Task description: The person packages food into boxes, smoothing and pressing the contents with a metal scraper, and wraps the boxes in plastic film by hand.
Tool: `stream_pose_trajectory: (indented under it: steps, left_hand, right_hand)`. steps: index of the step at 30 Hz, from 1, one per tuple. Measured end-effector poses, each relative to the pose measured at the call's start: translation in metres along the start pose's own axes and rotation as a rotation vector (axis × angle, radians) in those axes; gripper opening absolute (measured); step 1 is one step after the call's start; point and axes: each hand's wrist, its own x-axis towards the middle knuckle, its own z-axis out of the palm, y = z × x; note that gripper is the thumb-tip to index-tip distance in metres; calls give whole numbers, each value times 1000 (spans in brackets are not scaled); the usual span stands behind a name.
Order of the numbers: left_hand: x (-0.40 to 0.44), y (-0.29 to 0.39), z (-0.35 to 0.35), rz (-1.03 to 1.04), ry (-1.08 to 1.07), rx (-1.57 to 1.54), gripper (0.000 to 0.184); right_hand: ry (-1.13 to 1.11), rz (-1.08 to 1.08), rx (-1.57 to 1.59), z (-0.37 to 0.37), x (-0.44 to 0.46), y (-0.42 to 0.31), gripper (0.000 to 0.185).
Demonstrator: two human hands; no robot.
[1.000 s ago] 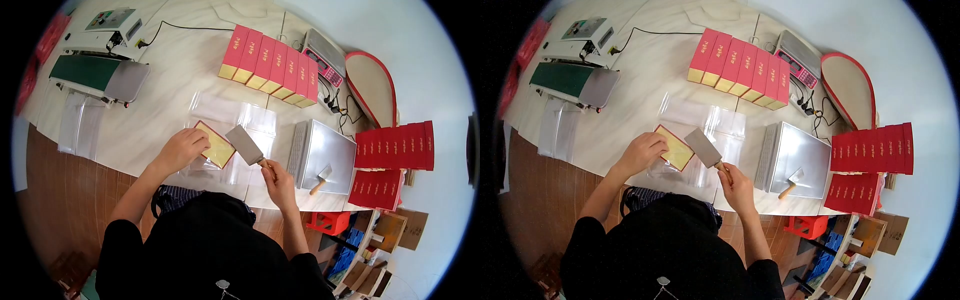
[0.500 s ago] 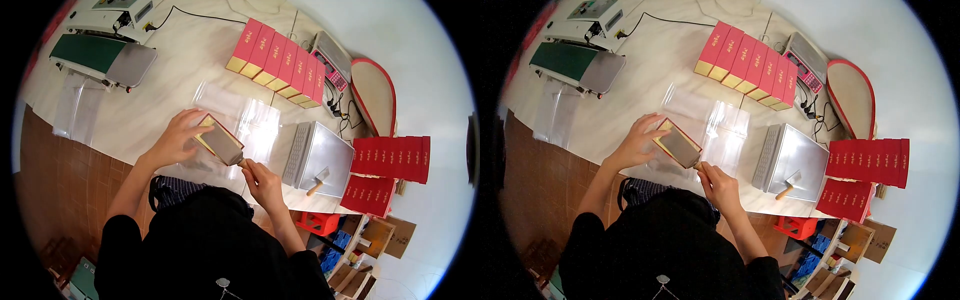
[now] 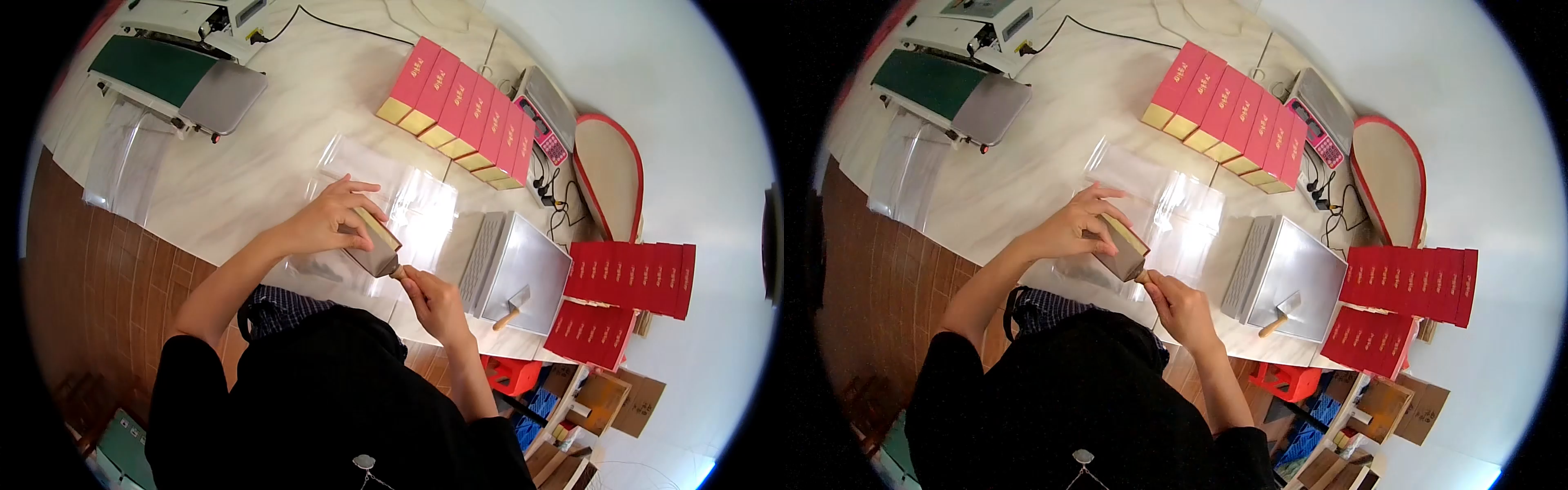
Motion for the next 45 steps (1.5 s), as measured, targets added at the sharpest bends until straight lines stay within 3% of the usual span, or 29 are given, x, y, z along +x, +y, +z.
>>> stream_pose_trajectory:
  steps: [7,17,23,25,30,34,37,39,40,42,43,45]
  left_hand:
    - [4,-4,3,-28,-19,-25,9]
    - [13,-11,-1,-98,-47,18,19]
    - [16,-16,2,-49,-54,59,20]
    - [17,-16,2,-33,-57,66,20]
    - [18,-11,-1,-21,-71,87,17]
    - [19,-9,-1,-42,-73,141,15]
    - [19,-8,-3,-60,61,172,13]
    - [15,-8,-5,-246,228,-128,17]
    - [11,-11,-3,-247,229,-132,17]
    - [-1,-20,9,-218,456,-380,33]
    - [-5,-23,19,-221,455,-383,33]
    - [-11,-33,40,-121,648,-685,59]
  right_hand:
    - [-30,-22,-67,3,-6,-6,22]
    - [18,-44,-149,-13,-33,-1,20]
    - [32,167,4,-49,-72,15,16]
    - [-78,306,56,-55,-70,10,17]
    - [-68,51,187,-19,-39,2,15]
    - [-72,22,85,-5,-19,3,14]
    - [34,-31,23,-5,-12,5,15]
    - [44,-19,-3,-6,-11,7,15]
    - [54,-21,-60,-7,-10,7,15]
    - [61,-22,-116,-8,-9,4,15]
    - [57,-29,-150,-9,-9,2,16]
    - [52,-26,-184,-10,-9,-3,16]
